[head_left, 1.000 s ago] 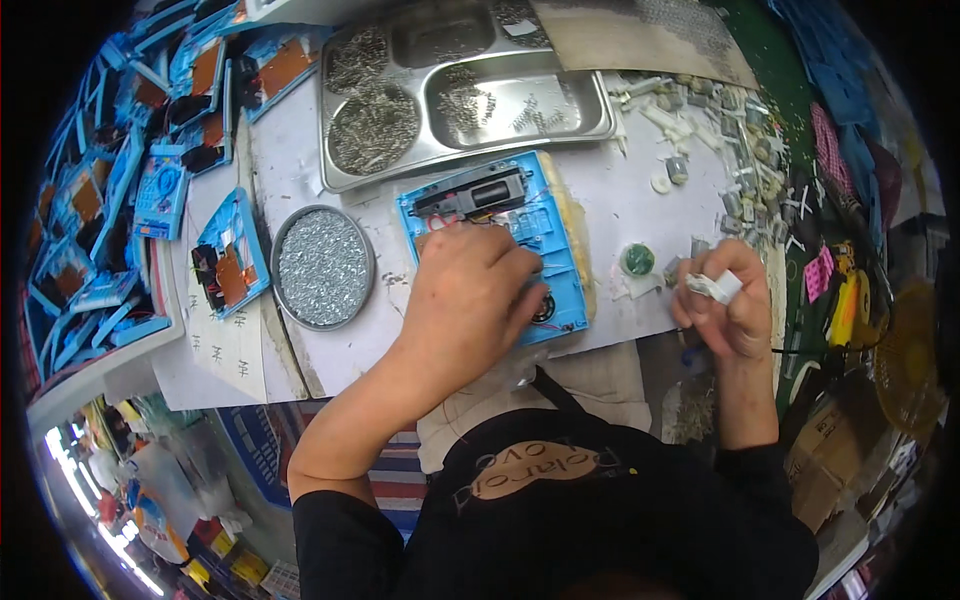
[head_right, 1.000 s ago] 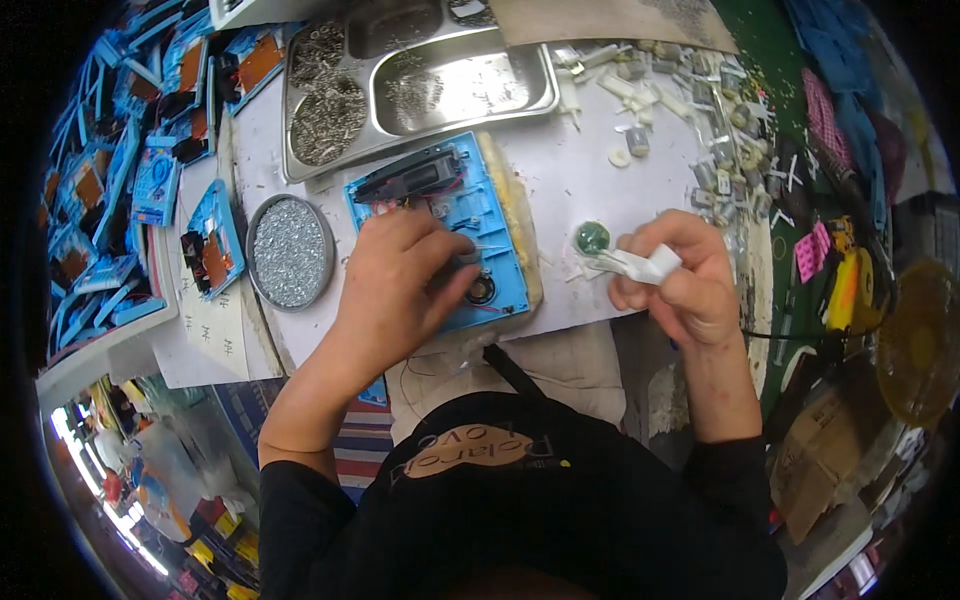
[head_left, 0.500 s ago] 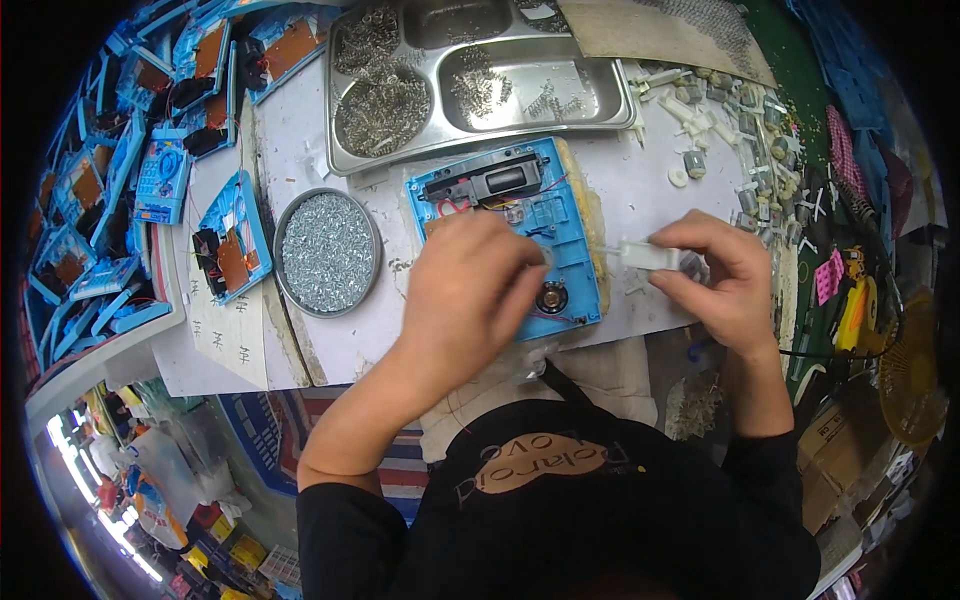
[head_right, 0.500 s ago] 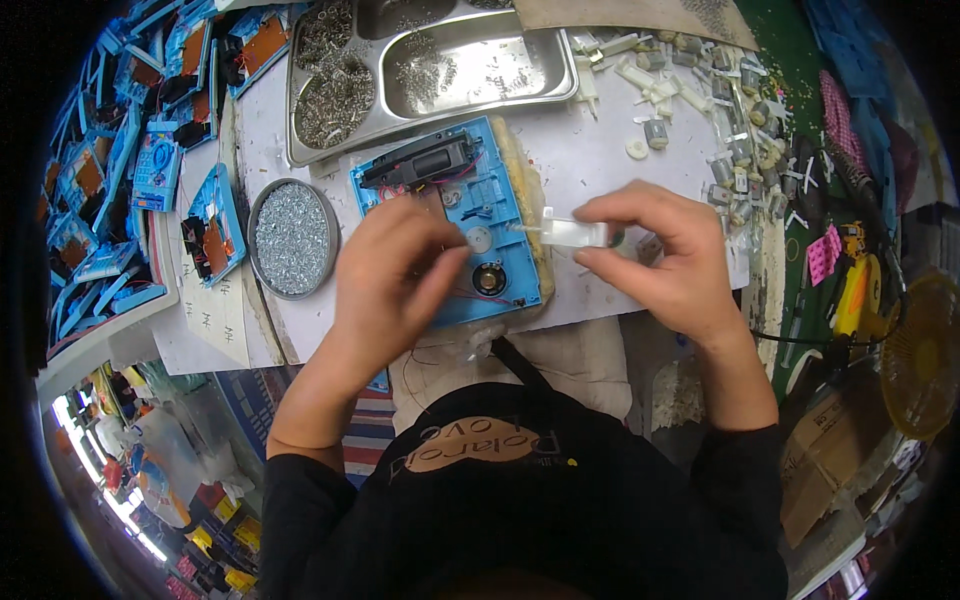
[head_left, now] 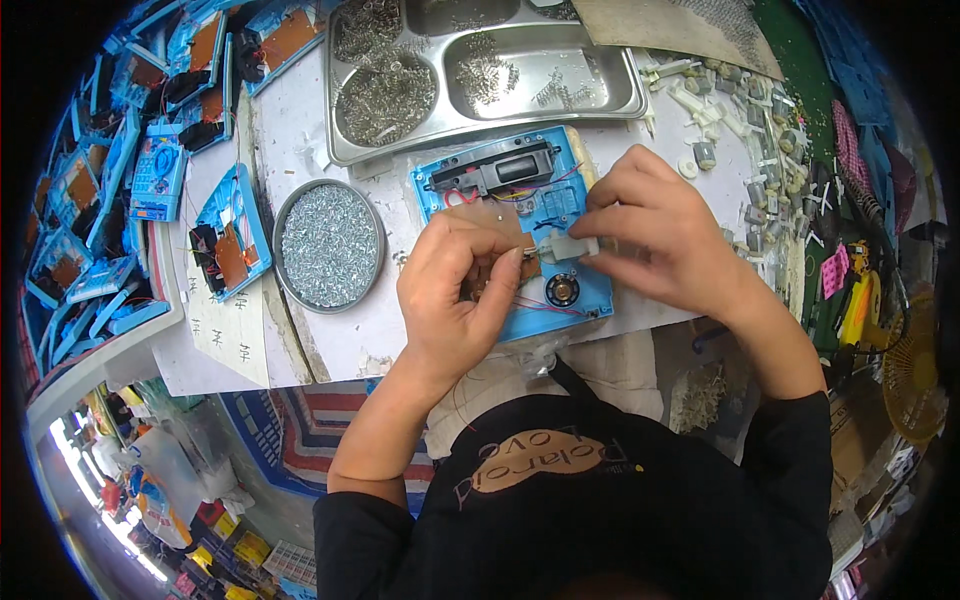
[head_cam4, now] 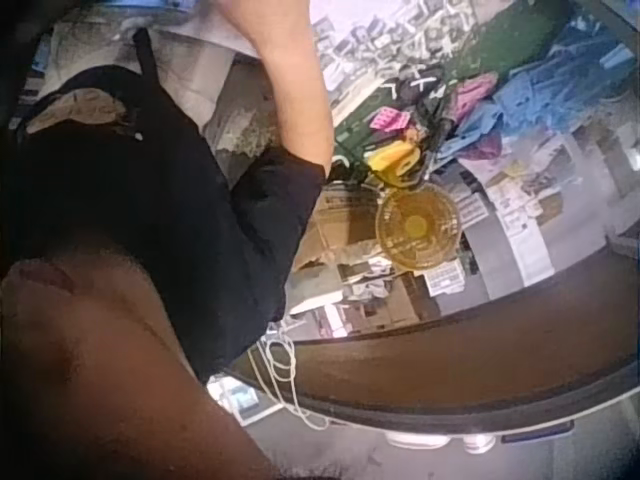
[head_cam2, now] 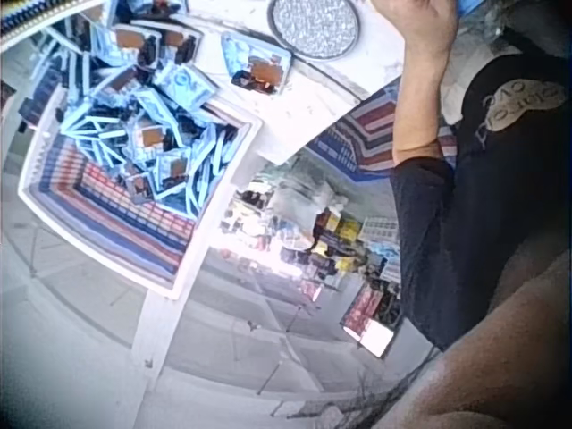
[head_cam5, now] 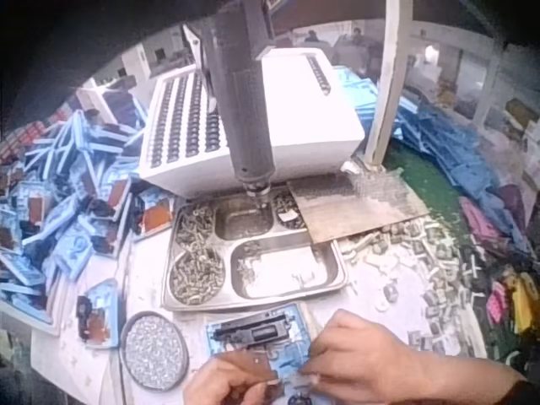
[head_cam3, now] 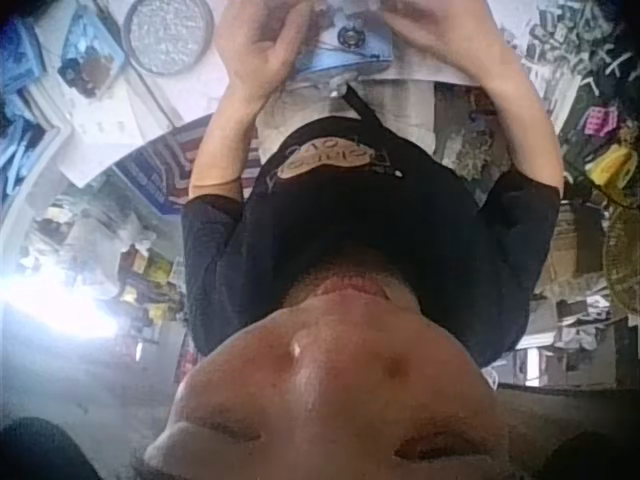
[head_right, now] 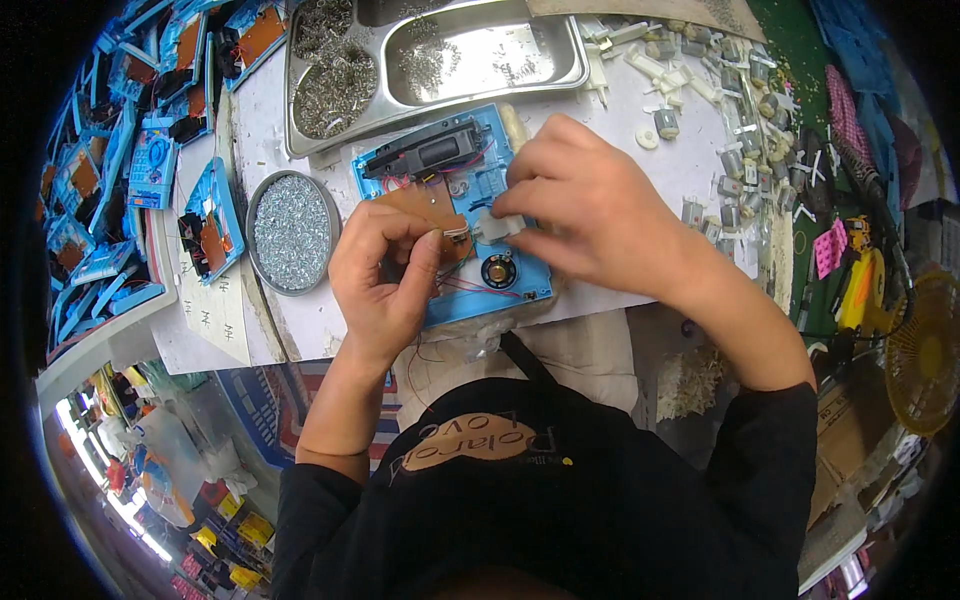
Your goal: Soldering components onto a circuit board and assembling the plastic housing of an electronic device.
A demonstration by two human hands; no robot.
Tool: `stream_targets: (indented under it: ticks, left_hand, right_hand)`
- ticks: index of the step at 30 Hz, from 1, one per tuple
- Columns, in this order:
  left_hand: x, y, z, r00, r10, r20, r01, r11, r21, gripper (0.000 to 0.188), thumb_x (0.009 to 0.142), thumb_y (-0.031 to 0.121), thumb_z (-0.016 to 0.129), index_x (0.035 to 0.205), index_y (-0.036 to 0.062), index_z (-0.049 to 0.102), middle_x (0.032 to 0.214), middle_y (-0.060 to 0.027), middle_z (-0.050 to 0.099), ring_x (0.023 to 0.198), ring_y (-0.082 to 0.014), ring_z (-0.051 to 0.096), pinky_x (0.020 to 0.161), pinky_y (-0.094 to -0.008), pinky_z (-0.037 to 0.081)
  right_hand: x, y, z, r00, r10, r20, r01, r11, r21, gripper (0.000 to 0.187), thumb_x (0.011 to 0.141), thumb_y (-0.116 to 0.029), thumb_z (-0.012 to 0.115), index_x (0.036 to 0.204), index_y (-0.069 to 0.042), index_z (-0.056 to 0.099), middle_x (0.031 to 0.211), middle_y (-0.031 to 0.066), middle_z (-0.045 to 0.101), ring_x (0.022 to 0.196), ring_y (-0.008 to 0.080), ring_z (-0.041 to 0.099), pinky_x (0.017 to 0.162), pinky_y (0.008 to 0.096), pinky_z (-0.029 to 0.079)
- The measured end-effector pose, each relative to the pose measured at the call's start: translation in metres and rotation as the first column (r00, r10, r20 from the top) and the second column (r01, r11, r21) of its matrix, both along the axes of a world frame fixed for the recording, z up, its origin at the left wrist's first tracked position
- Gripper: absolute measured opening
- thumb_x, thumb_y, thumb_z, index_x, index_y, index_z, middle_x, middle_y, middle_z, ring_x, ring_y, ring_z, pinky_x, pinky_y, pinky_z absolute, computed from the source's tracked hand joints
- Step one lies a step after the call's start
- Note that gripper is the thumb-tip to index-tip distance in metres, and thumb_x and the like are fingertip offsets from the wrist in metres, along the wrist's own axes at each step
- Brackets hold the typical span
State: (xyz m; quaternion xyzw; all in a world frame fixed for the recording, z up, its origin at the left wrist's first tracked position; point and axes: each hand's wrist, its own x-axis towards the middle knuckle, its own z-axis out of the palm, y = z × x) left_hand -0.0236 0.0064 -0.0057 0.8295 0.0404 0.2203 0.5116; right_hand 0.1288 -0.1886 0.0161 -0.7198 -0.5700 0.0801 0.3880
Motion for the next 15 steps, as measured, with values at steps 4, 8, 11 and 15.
stream_targets:
  ticks: [4,8,11,15]
  left_hand:
    - [0.001,-0.002,-0.004,0.999,0.012,0.034,-0.012,1.000,0.004,0.013,0.083,-0.005,0.075,0.091,0.0021,0.067,0.087,-0.0074,0.064,0.066,-0.0123,0.058,0.053,-0.0242,0.042]
    - [0.000,-0.001,-0.005,1.000,0.020,0.017,-0.020,0.999,0.026,0.013,0.082,-0.005,0.075,0.089,0.0024,0.067,0.086,-0.0078,0.064,0.067,-0.0131,0.058,0.054,-0.0246,0.042]
    - [0.002,0.000,-0.005,0.998,0.003,0.065,-0.007,0.998,0.065,0.013,0.081,-0.005,0.074,0.088,0.0026,0.067,0.085,-0.0079,0.062,0.065,-0.0137,0.056,0.054,-0.0253,0.041]
    - [0.002,-0.002,-0.003,1.000,-0.012,0.022,0.011,0.999,0.044,0.013,0.081,-0.005,0.074,0.088,0.0027,0.067,0.083,-0.0073,0.060,0.063,-0.0142,0.052,0.055,-0.0261,0.040]
  right_hand:
    - [0.000,-0.006,-0.026,0.974,-0.028,-0.227,0.045,0.996,0.071,0.031,0.068,-0.008,0.084,0.098,-0.006,0.076,0.096,0.0082,0.066,0.089,0.0280,0.058,0.077,0.0365,0.049]
    - [-0.005,-0.001,-0.034,0.978,-0.018,-0.208,0.039,0.994,0.098,0.027,0.069,-0.009,0.082,0.095,-0.007,0.075,0.095,0.0067,0.066,0.090,0.0280,0.059,0.078,0.0376,0.049]
    - [-0.009,0.003,-0.021,1.000,-0.019,-0.017,0.019,1.000,-0.013,0.027,0.070,-0.009,0.084,0.094,-0.007,0.073,0.097,0.0078,0.066,0.090,0.0283,0.059,0.079,0.0379,0.049]
    - [-0.018,0.004,-0.008,0.991,-0.051,0.122,0.065,0.991,-0.115,0.022,0.072,-0.010,0.080,0.091,-0.008,0.070,0.096,0.0062,0.065,0.092,0.0290,0.057,0.080,0.0396,0.049]
